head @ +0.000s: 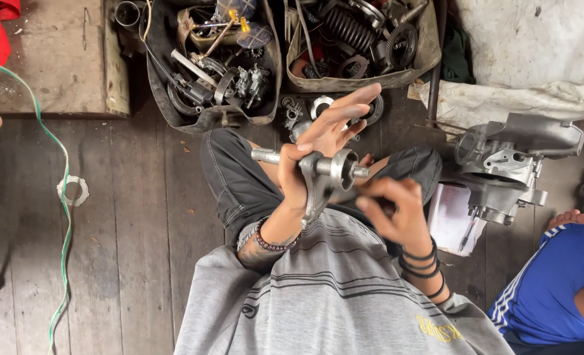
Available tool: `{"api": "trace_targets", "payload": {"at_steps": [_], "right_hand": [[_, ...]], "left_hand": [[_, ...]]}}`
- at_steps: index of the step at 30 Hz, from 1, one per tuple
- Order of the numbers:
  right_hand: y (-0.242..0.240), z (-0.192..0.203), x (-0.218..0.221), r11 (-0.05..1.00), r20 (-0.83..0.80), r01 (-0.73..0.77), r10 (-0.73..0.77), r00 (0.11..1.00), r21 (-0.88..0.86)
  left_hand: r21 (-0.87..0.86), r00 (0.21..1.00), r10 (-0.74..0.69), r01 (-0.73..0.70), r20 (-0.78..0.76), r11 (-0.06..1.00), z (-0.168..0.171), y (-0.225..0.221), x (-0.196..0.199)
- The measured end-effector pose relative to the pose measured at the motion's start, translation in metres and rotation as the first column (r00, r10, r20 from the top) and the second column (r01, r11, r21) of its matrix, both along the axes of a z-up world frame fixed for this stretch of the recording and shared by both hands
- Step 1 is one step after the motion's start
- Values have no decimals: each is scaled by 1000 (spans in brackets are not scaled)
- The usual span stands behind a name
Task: Inspecting a motorcycle crankshaft by rotating the connecting rod and checking for wear or damage.
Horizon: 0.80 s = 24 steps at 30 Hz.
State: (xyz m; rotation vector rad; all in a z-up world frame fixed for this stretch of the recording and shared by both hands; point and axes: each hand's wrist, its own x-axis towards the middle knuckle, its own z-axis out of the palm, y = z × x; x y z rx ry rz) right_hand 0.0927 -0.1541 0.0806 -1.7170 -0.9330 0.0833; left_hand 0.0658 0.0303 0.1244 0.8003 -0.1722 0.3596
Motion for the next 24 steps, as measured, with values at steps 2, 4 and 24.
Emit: {"api": "trace_targets", "payload": {"at_steps": [2, 4, 24], "right_hand": [[22, 44, -17, 989, 1, -137, 137, 991, 57], [20, 40, -12, 983, -22, -171, 173, 985, 72], [7, 16, 1, 989, 125, -107, 94, 988, 105]], "left_hand": [[-15, 1000, -22, 22, 19, 1000, -4, -2, 0], [-15, 999, -36, 36, 16, 999, -6, -3, -1], [74, 1000, -16, 17, -8, 997, 7, -13, -7]]}}
